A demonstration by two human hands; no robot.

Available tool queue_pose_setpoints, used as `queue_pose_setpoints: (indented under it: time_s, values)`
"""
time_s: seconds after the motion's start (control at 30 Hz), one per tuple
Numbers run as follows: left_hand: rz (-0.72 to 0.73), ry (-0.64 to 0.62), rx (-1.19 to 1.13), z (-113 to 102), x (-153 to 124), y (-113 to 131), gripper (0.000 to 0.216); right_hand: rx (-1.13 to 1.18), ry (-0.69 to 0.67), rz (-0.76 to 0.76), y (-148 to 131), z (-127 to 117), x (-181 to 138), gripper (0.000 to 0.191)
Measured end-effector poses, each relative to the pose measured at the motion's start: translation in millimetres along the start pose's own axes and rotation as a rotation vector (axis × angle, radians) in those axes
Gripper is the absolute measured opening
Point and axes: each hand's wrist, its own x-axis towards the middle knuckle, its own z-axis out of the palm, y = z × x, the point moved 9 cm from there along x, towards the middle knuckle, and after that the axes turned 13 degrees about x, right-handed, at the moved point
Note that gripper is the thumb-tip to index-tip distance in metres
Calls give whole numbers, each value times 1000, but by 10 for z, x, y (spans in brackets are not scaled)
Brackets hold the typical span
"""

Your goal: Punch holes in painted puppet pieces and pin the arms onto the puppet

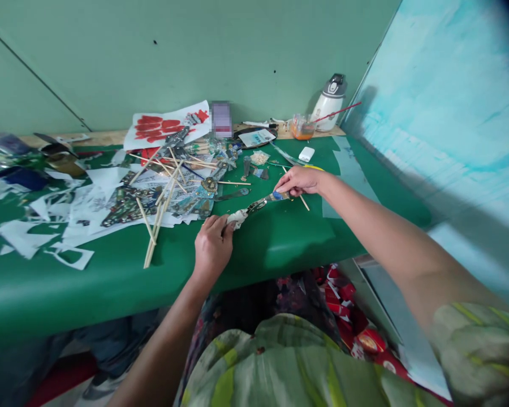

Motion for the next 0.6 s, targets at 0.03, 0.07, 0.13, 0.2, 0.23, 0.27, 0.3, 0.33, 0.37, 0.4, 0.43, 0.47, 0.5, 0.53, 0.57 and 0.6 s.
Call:
queue_pose_setpoints:
  time_s: [0.03,0.07,0.13,0.2,0.23,0.27,0.3,0.33,0.37,0.4,0.43,0.47,0.5,0.53,0.57,0.6]
  values:
    - [-1,-2,1,0,-1,0,21,3,-6,4,6,13,4,18]
    - [-3,-4,0,0,-2,1,21,-1,-14,10,13,28,7,18]
    - [-7,-4,-2,-7,-4,2,21,-29,-32,29,27,56,9,19]
    - [-9,-3,-4,-11,-5,5,22,-69,-47,39,27,72,4,19]
    - [-8,-3,-5,-13,-4,8,22,-90,-52,38,19,76,2,19]
    - [-7,-2,-7,-13,-4,11,22,-113,-58,30,8,78,1,20]
    - [-6,-2,-9,-14,-4,13,23,-136,-62,19,-7,79,1,20]
    - [-6,0,-10,-13,-4,14,23,-162,-65,8,-21,81,3,21]
    - [-6,1,-11,-13,-4,14,24,-189,-70,-2,-32,85,7,22]
    - [-5,2,-11,-12,-5,13,24,-217,-74,-12,-43,92,13,23]
    - [-5,4,-12,-12,-6,12,24,-245,-78,-22,-55,101,19,23]
    - [-3,4,-15,-11,-7,11,24,-275,-80,-32,-67,111,25,23]
    - [-3,6,-20,-11,-9,8,24,-304,-80,-42,-80,120,30,23]
    - [-4,8,-27,-11,-11,3,23,-331,-79,-53,-94,129,33,23]
    - [-7,9,-34,-12,-13,-3,23,-350,-76,-63,-109,134,33,22]
    - [-11,10,-42,-13,-14,-10,23,-358,-71,-70,-121,134,30,21]
